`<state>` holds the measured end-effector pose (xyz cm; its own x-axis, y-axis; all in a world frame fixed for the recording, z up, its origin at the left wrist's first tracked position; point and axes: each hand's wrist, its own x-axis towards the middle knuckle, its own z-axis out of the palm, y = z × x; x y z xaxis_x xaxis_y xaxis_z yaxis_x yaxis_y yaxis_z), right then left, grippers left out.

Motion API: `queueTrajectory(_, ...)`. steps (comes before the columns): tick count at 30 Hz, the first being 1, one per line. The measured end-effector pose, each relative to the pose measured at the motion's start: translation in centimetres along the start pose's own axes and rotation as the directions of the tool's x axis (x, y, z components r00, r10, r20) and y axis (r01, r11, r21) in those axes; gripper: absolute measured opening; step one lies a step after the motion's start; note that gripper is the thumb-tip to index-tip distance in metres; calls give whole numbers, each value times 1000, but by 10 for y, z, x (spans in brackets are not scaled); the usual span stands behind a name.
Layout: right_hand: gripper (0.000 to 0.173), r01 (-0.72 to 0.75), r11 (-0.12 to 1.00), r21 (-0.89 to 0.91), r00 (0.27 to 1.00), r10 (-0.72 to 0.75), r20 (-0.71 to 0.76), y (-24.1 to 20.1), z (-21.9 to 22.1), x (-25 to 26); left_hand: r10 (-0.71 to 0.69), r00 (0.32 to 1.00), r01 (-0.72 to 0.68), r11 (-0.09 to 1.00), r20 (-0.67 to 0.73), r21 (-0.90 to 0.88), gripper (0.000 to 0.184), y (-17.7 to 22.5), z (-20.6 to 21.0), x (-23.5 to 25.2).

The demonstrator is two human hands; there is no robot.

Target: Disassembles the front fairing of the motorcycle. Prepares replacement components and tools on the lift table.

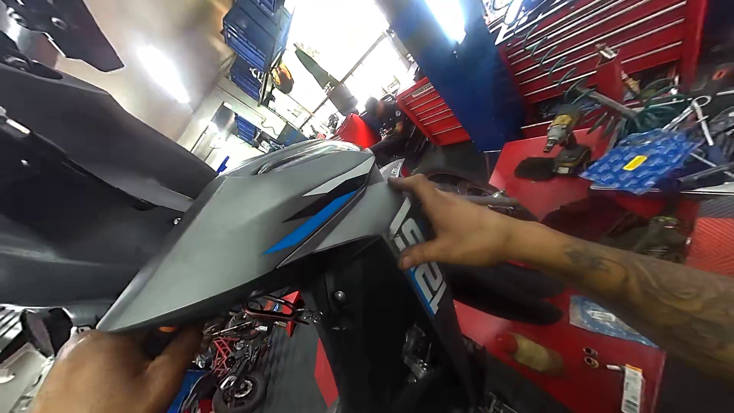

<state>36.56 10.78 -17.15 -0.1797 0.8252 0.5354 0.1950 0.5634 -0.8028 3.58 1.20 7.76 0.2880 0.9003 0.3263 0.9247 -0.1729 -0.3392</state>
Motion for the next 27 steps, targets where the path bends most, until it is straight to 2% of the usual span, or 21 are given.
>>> queueTrajectory(6, 116, -17, 1000, 11, 1000, 17, -7, 1, 2, 1, -60, 988, 71, 994, -139, 78, 32, 14, 10, -8)
queueTrajectory(11, 114, -9, 999, 32, 1000, 9, -7, 3, 3, 1, -77, 959, 111, 987, -271, 114, 40, 24, 20, -11)
queueTrajectory(20, 115, -1, 1000, 26, 1000, 1, -1, 4, 2, 1, -139, 915, 213, 963, -378, 163, 55, 39, 28, -13)
queueTrajectory(27, 114, -1, 999, 35, 1000, 0, 7, 3, 2, 2, -147, 897, 234, 958, -417, 166, 62, 36, 34, -13)
